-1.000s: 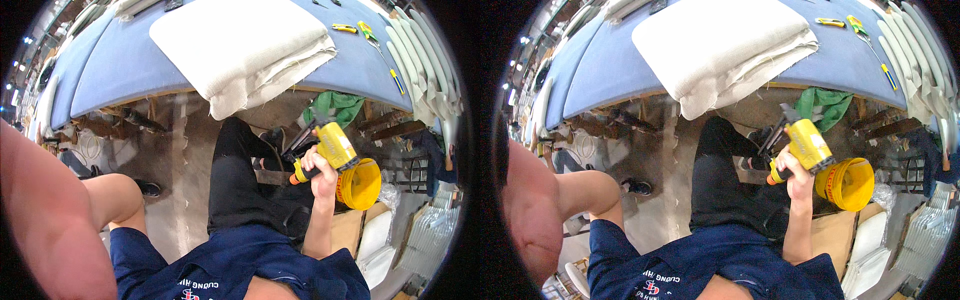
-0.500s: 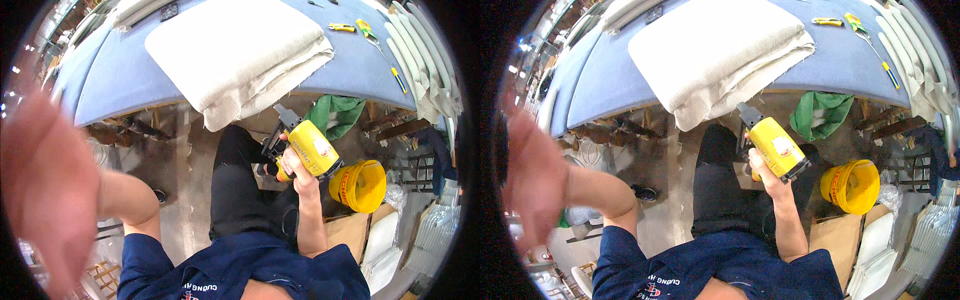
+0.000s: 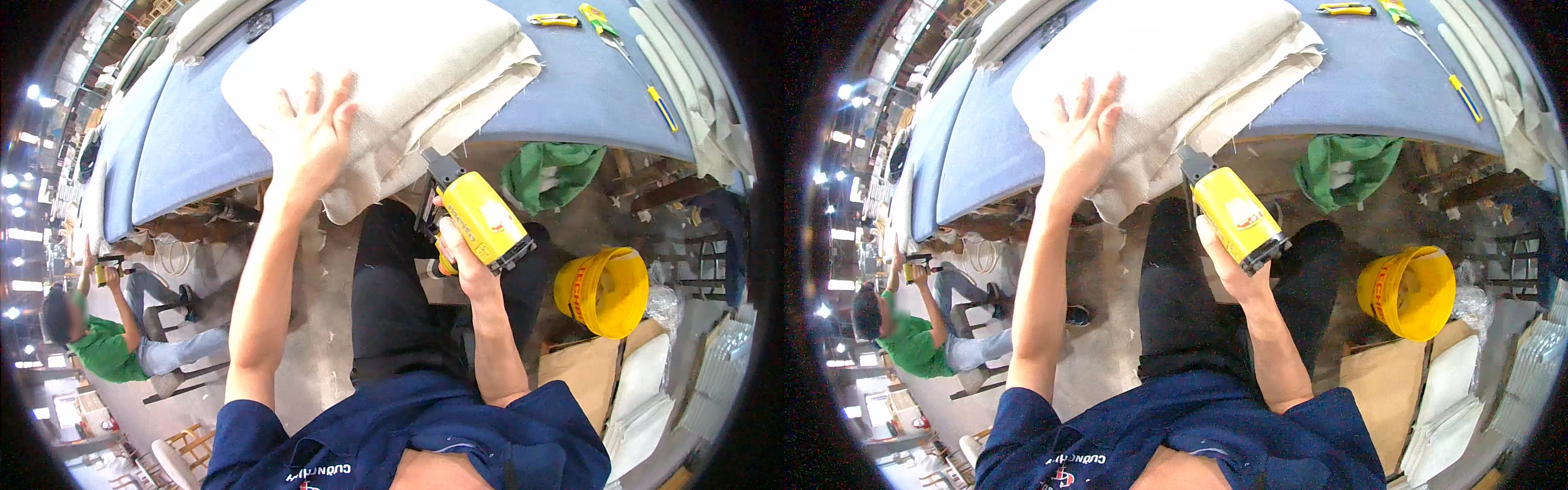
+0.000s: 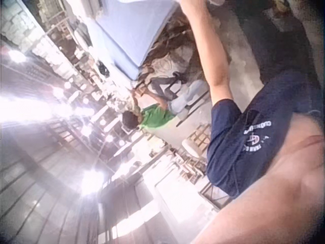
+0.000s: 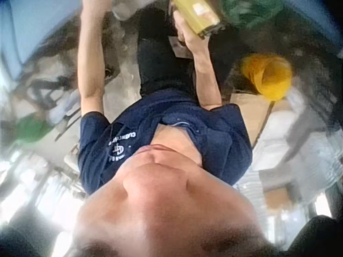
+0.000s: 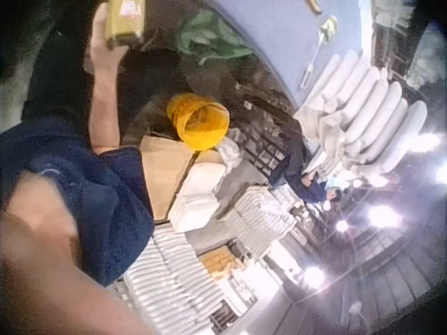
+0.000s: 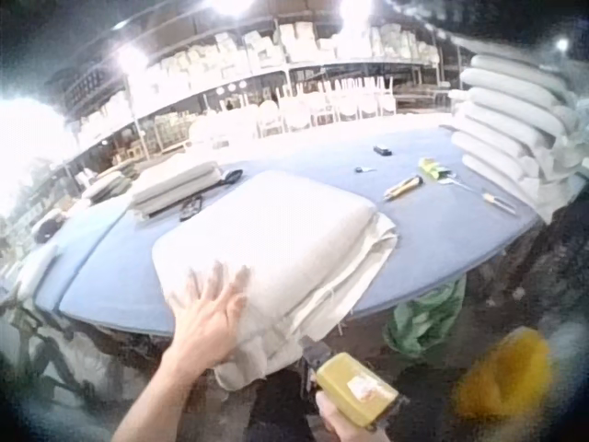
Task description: The person staples fabric onto foam cushions using a pneumatic staple gun, trims excess fabric with a utility knife, and stacks finished cushions. The person also handles cylindrical foam pieces, wrapping them in fabric and stapling them closed.
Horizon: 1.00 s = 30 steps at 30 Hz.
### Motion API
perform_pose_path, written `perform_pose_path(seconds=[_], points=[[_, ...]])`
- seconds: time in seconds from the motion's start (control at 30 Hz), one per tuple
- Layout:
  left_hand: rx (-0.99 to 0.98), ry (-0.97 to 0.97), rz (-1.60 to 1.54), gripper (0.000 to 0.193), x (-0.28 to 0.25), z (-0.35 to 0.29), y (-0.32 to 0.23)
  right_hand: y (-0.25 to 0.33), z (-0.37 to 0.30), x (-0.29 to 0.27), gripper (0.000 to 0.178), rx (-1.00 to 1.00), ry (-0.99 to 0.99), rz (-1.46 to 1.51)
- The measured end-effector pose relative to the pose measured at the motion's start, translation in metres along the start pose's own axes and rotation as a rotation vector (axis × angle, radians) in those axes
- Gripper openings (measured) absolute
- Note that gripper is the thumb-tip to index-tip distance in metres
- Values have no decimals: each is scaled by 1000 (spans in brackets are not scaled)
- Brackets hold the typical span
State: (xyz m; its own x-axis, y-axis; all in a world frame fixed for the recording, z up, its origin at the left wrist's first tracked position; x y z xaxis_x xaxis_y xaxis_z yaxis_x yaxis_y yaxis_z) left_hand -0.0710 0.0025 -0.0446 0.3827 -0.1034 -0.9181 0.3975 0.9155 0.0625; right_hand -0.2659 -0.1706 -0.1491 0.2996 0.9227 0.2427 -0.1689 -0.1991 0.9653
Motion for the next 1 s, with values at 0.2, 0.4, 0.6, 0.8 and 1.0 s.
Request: perform_pose_path(seconds=[0.2,0.4,0.6,0.8,1.0], points=[[227,-58,84,68,-5,-35,-12,-19,18,31,22,-131,-80,-203],[255,59,151,90,-13,-36,-20,-22,33,42,34,-387,43,-381],[270,71,145,100,-15,-35,-19,-40,39,44,37,-370,59,-314],[307,116,84,92,-28,-33,-16,-53,36,47,40,-426,31,-398],[115,199,-541,57,-29,7,66,-24,42,46,25,-251,-40,-145]])
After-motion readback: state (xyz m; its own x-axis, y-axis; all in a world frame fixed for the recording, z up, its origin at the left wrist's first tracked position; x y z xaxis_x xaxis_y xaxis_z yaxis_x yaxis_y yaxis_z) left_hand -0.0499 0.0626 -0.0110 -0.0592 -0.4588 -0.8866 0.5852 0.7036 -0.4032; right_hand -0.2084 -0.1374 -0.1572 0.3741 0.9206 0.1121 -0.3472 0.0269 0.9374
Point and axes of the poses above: each hand's wrist, its own z-axis towards the middle knuckle, its own x-axis out of the palm, y = z × x, the point moved 1 cm from there along z, towards the middle knuckle, and after that the axes turned 2 degrees about -y, right-handed, at the moved point
